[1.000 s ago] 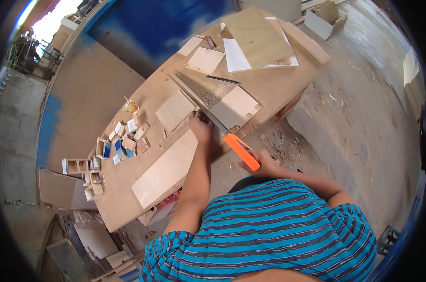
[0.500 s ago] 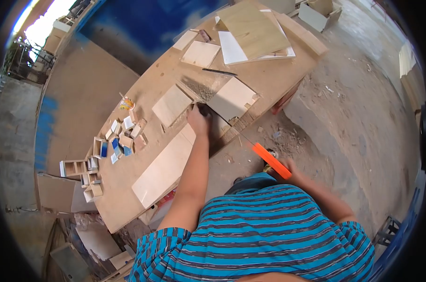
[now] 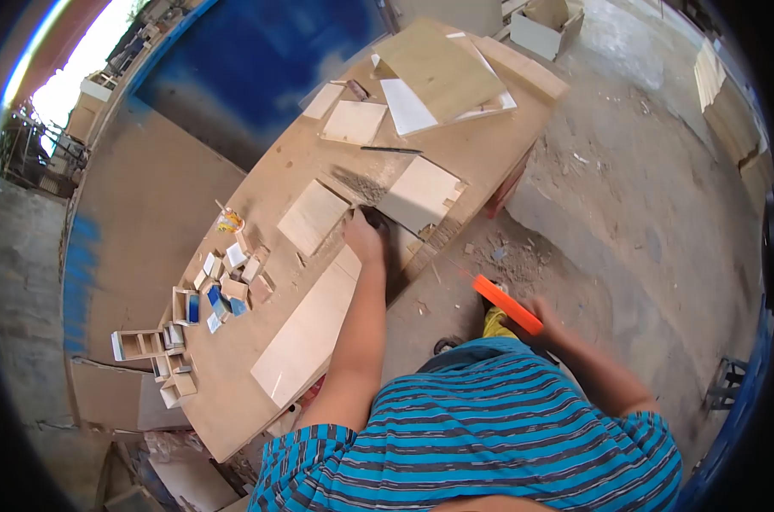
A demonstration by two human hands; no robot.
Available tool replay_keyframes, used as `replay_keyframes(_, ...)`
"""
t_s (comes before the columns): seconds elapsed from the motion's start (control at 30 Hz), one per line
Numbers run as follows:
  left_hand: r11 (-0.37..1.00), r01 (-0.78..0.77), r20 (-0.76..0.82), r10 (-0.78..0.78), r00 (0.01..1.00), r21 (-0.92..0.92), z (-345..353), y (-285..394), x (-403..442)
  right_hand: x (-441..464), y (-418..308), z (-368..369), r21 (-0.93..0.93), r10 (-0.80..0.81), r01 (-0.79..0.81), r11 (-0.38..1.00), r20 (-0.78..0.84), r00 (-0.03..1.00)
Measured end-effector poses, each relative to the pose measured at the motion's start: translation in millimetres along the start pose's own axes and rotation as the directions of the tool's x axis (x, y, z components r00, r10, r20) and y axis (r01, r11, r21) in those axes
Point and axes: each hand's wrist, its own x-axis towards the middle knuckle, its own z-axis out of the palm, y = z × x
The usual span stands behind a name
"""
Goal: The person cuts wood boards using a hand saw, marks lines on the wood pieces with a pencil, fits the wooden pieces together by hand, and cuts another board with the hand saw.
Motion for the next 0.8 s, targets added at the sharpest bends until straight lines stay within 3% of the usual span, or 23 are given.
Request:
replay_keyframes(0.03, 0.999, 0.002, -0.012, -0.001, 1.0, 0.049, -0.5, 2.4, 0.4, -14.1, -5.2, -6.7, 0.067, 0.025, -0.023, 0.997, -0.02, 0.999)
replay_keyframes(0.13, 1.0, 0.02, 0.097, -0.018, 0.995, -0.022, -14.3, 6.2, -3.1, 3.3, -19.4, -1.7, -0.052, 0.003, -0.004, 0.999, -0.019, 1.0)
replay_keyframes(0.27, 0.994, 0.104, 0.072, -0.101, 0.992, -0.039, -17.7, 8.1, 9.8, 27.4, -9.0, 5.5, -0.049, -0.259, 0.257, 0.965, -0.064, 0.964)
replay_keyframes(0.37, 0.996, 0.079, 0.048, -0.077, 0.996, -0.033, -18.2, 10.5, 6.1, 23.3, -14.6, 0.8, 0.05, -0.11, 0.114, 0.992, -0.06, 0.992)
replay_keyframes(0.43, 0.999, 0.044, 0.023, -0.043, 0.999, -0.008, -18.2, 11.9, 5.9, 34.9, 11.5, -0.3, 0.33, -0.044, 0.075, 0.941, -0.099, 0.994)
replay_keyframes(0.5, 0.999, 0.014, 0.012, -0.014, 1.0, 0.05, -19.9, 12.2, 5.6, 43.6, 15.6, -23.4, 0.651, 0.053, -0.068, 0.756, 0.043, 0.998)
replay_keyframes(0.53, 0.999, 0.004, -0.024, -0.005, 1.0, -0.036, -13.8, 6.7, 5.3, 47.9, 17.6, -29.0, 0.891, 0.12, -0.164, 0.424, 0.124, 0.985)
replay_keyframes(0.57, 0.999, 0.004, -0.033, -0.005, 0.999, -0.033, -11.6, 3.6, 3.6, 51.0, 14.9, -38.7, 0.971, 0.029, -0.191, 0.143, 0.189, 0.982)
replay_keyframes(0.63, 1.0, 0.013, -0.063, -0.014, 0.998, -0.026, -14.3, 8.7, 5.4, 48.6, 15.0, -50.5, 0.759, -0.008, -0.002, 0.651, 0.01, 1.0)
replay_keyframes(0.73, 0.996, 0.041, -0.037, -0.044, 0.998, -0.08, -15.4, 6.2, 2.4, 52.6, -0.7, -80.0, 0.554, -0.096, 0.07, 0.829, 0.018, 0.995)
replay_keyframes(0.8, 0.991, 0.063, -0.042, -0.068, 0.997, -0.119, -13.0, 6.9, 2.9, 71.5, -16.1, -86.8, 0.383, -0.281, 0.321, 0.866, -0.157, 0.947)
